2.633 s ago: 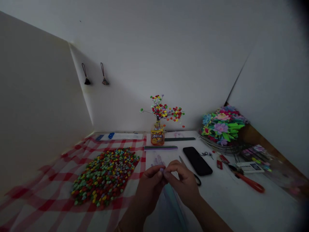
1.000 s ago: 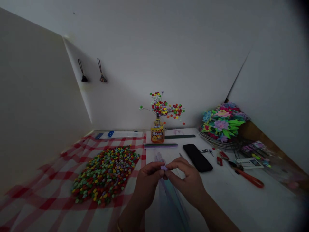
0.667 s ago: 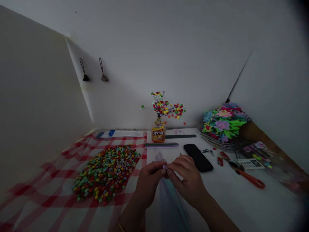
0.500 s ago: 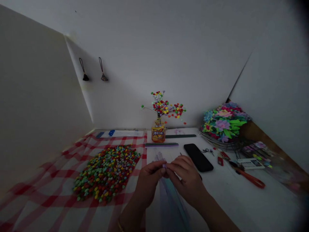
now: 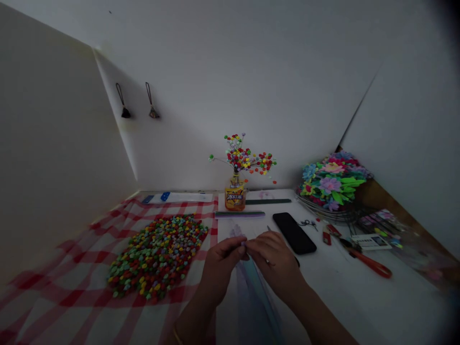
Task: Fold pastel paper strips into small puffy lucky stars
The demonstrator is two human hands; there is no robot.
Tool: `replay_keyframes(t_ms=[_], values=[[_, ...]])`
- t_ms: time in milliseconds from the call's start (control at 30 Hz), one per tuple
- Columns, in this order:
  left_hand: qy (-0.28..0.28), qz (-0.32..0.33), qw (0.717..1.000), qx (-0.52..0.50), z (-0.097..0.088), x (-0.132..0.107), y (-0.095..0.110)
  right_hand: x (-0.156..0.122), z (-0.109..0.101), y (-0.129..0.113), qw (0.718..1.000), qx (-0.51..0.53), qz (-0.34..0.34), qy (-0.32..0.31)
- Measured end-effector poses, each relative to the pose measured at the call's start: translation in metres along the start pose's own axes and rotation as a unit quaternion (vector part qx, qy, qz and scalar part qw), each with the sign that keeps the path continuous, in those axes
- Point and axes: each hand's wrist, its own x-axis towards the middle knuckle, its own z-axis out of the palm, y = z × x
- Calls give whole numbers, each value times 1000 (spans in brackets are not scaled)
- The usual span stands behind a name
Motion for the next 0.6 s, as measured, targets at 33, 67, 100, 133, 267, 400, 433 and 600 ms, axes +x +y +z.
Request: replay_keyframes(t_ms=[33, 67, 100, 133, 267, 400, 433, 600], values=[[-1, 4, 1000, 8, 0, 0, 1, 0, 0, 0, 1000, -4, -1, 0], [-4, 8, 1000, 13, 1, 0, 1, 0, 1, 0, 1000, -4, -1, 1], [-4, 9, 1000, 20, 1, 0, 2, 0, 1, 0, 1000, -1, 3, 0], [-5, 10, 1000, 27, 1, 0, 2, 0, 1, 0, 1000, 5, 11, -2], [-14, 18, 998, 65, -1, -1, 3, -1, 2, 1, 991, 64, 116, -4], [-17, 38, 997, 68, -1, -2, 5, -1, -1, 2, 961, 156, 225, -19], [-17, 41, 997, 61, -1, -2, 6, 0, -2, 2, 954, 180, 238, -25], [-35, 52, 996, 68, -1, -3, 8, 2, -4, 1, 918, 272, 284, -45]])
